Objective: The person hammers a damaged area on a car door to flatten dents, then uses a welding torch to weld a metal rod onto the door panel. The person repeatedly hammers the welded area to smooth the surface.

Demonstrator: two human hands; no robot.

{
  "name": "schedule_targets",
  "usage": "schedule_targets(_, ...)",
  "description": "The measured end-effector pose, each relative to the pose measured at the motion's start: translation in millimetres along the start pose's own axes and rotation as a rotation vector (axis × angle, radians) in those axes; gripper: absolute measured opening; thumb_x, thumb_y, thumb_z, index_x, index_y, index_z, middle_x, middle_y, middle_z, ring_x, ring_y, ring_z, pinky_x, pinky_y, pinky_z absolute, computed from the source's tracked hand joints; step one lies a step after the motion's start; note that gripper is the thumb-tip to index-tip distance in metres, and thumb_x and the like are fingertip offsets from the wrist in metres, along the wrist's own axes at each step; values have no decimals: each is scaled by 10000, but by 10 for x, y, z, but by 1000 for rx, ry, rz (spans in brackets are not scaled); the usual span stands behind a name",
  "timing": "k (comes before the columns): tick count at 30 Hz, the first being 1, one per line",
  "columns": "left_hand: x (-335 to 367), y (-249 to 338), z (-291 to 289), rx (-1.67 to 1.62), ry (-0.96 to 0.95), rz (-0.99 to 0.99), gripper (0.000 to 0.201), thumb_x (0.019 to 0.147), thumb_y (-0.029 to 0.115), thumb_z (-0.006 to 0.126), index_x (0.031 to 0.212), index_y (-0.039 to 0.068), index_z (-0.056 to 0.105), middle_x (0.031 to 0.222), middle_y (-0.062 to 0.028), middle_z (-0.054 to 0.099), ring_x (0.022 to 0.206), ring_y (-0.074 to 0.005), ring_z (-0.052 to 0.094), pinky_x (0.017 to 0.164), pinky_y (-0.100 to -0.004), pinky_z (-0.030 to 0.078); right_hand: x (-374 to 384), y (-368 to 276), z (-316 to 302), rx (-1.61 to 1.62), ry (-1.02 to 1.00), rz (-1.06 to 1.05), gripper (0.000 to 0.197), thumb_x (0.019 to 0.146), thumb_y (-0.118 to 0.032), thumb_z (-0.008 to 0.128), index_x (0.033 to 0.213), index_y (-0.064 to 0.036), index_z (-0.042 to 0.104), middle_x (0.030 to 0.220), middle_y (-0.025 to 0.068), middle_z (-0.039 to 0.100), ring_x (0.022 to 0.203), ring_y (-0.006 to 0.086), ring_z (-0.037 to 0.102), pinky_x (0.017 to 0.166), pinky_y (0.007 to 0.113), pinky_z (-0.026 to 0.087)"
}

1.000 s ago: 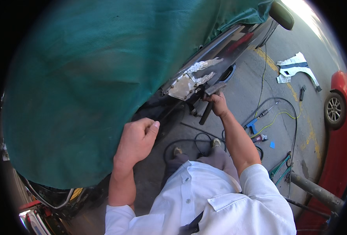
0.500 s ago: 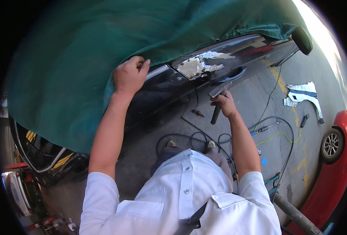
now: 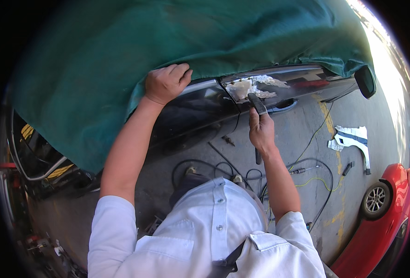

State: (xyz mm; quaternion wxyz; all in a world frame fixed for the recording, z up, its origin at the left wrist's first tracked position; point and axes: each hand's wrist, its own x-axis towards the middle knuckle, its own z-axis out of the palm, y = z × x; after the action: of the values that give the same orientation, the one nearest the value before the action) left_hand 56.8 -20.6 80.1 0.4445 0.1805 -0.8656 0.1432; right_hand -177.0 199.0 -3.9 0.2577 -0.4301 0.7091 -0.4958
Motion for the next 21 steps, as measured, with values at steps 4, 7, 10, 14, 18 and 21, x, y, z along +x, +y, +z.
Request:
schedule_targets(4, -24, 19, 8, 60, 18, 38, 144, 798, 148, 800, 897, 136, 695, 649, -27, 620, 550, -250, 634, 519, -366, 519, 154, -12, 190, 49, -74, -107, 382, 1068, -390, 562, 1212, -40, 611, 767, 160, 616, 693, 272, 557, 683, 396, 483)
schedule_targets(7, -32, 22, 20, 71, 23, 49, 146, 794, 145, 794, 900, 138, 693, 658, -27, 617, 547, -248, 630, 518, -362, 519, 263, -13, 273, -5, -105, -88, 364, 1071, -365, 548, 1204, -31, 607, 788, 177, 635, 715, 301, 581, 706, 402, 490)
schedule_targets(10, -33, 18, 27, 107, 17, 54, 117, 804, 168, 768, 895, 172, 695, 716, 1, 645, 590, -204, 661, 546, -350, 540, 261, -9, 276, 15, -104, -71, 350, 1071, -352, 543, 1194, -33, 612, 782, 175, 637, 717, 307, 605, 707, 405, 498)
schedule_targets(14, -13, 62, 3, 75, 2, 17, 130, 806, 132, 776, 904, 130, 691, 689, -35, 619, 563, -251, 629, 523, -367, 513, -49, 57, 144, 133, -125, 87, 333, 1068, -341, 537, 1170, -35, 619, 740, 162, 629, 686, 314, 625, 692, 410, 510)
schedule_targets(18, -43, 268, -82, 60, -112, -52, 111, 814, 111, 755, 911, 114, 700, 751, -50, 657, 638, -267, 657, 582, -377, 533, -624, 303, 10, 9, -43, 24, 282, 1039, -273, 559, 1163, -26, 614, 749, 198, 660, 696, 367, 654, 684, 404, 515)
schedule_targets(21, -114, 494, -148, -2, -186, -89, 113, 818, 107, 750, 923, 102, 709, 786, -60, 678, 686, -279, 670, 620, -387, 542, -1065, 615, -76, -97, -96, 300, 292, 1010, -246, 585, 1179, -11, 619, 850, 237, 700, 772, 405, 685, 719, 413, 525)
